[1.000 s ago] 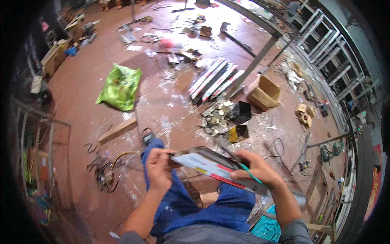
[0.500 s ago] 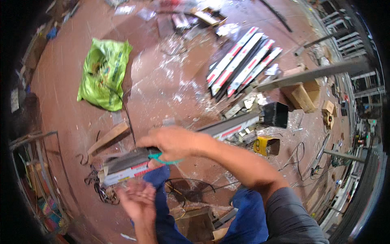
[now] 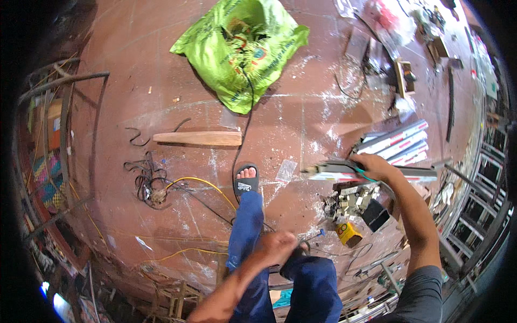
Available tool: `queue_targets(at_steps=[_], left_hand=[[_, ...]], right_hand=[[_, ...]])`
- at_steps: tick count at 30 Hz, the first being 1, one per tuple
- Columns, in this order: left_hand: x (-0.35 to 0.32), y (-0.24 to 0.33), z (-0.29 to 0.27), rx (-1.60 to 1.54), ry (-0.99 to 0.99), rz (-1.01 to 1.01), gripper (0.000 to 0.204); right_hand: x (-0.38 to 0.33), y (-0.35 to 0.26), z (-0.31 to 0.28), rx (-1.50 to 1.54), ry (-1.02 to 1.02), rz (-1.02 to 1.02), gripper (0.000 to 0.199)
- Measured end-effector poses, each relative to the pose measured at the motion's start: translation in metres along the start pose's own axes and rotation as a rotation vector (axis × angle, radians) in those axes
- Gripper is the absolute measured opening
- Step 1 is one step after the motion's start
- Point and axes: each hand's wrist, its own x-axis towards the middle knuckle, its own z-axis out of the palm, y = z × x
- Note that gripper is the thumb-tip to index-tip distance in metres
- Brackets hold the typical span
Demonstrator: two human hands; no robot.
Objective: The person sits on the floor and uses scissors to cut black cables from long packaged items. They repeatedly pick up packages, cut the cables, and place the cut pieces into a green bag.
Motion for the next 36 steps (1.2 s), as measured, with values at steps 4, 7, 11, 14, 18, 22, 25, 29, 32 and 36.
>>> queue_targets(at_steps=[4,7,11,14,18,22,25,29,32,36], left_hand=[[0.043,0.022,-0.143,0.277,0.523,-0.020,0.034],[0.080,0.040,-0.239,0.421,0.705,-0.002,0.037],[0.159,0.137,-0.336,0.761,0.800,0.228,0.041],[0.211,0.200,-0.364,1.094,0.928,0.428,0.045],[0.282,0.254,-0.366,1.361,0.750,0.393,0.040],[0.270,0.224,-0.378,1.294,0.707,0.243,0.036],[0.254,0.221,-0.363,1.330,0.725,0.218,0.042],[0.261,0.234,-0.341,1.407,0.660,0.163,0.050],[0.269,0.242,-0.341,1.360,0.672,0.207,0.050],[0.266,0.230,-0.356,1.082,0.792,0.273,0.041]], right_hand=[[-0.013,0.074,-0.007,-0.015,-0.008,0.031,0.069],[-0.004,0.109,-0.015,-0.081,-0.094,0.119,0.056],[0.009,0.201,0.039,-0.095,-0.086,0.116,0.059],[0.042,0.195,0.022,-0.083,-0.128,0.116,0.055],[0.040,0.222,0.043,-0.104,-0.098,0.175,0.052],[0.029,0.222,0.042,0.027,0.081,0.203,0.061],[0.035,0.200,0.041,0.299,0.363,0.309,0.063],[0.100,0.116,-0.001,0.725,0.543,0.325,0.057],[0.171,0.025,-0.055,1.123,0.476,0.219,0.055],[0.250,-0.113,-0.156,1.449,0.263,-0.005,0.040]])
